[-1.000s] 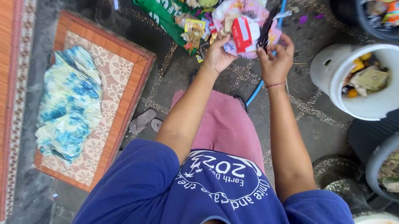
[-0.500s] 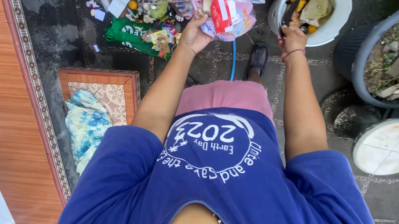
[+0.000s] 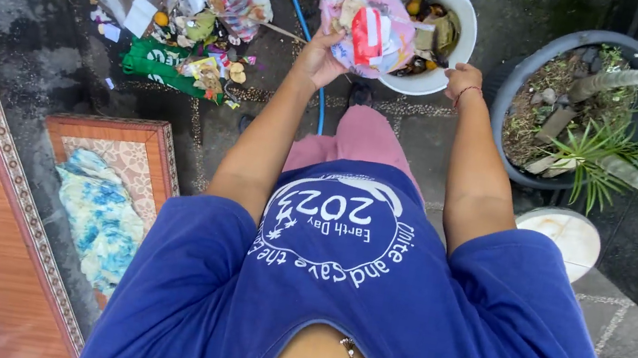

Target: Sorting through a pile of waste on the ground and separating organic matter into a white bucket.

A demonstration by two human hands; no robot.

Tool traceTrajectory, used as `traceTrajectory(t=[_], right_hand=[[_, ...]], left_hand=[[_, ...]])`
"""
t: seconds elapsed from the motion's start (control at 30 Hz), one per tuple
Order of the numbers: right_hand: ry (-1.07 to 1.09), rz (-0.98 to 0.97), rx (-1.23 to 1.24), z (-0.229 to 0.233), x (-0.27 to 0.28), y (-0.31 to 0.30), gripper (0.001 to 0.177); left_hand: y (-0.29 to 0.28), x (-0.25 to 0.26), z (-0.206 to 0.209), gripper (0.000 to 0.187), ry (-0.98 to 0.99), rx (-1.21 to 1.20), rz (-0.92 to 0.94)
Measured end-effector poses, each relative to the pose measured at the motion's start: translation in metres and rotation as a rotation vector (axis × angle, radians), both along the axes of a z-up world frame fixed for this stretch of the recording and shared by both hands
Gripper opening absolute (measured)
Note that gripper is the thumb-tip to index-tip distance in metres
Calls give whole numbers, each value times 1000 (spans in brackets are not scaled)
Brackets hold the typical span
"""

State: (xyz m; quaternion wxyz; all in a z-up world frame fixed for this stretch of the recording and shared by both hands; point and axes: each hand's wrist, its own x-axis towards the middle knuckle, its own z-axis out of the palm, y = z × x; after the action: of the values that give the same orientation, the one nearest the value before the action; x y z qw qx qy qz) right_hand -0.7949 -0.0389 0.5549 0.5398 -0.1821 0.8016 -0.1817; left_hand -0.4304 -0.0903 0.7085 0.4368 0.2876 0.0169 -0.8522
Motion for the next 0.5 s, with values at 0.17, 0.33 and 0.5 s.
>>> traceTrajectory(t=[0.17,0.33,0.5], right_hand=[[-143,-112,-240,6,-15,-18,21],[35,-64,-849,158,57,-50,8],[286,344,-1045,277,131,-45,50]], left_hand=[[-14,-30,11,59,-17,-34,-33],[-26,-40,25,59,-25,-63,-51],[-29,-38,29,57,-11,-83,-60]])
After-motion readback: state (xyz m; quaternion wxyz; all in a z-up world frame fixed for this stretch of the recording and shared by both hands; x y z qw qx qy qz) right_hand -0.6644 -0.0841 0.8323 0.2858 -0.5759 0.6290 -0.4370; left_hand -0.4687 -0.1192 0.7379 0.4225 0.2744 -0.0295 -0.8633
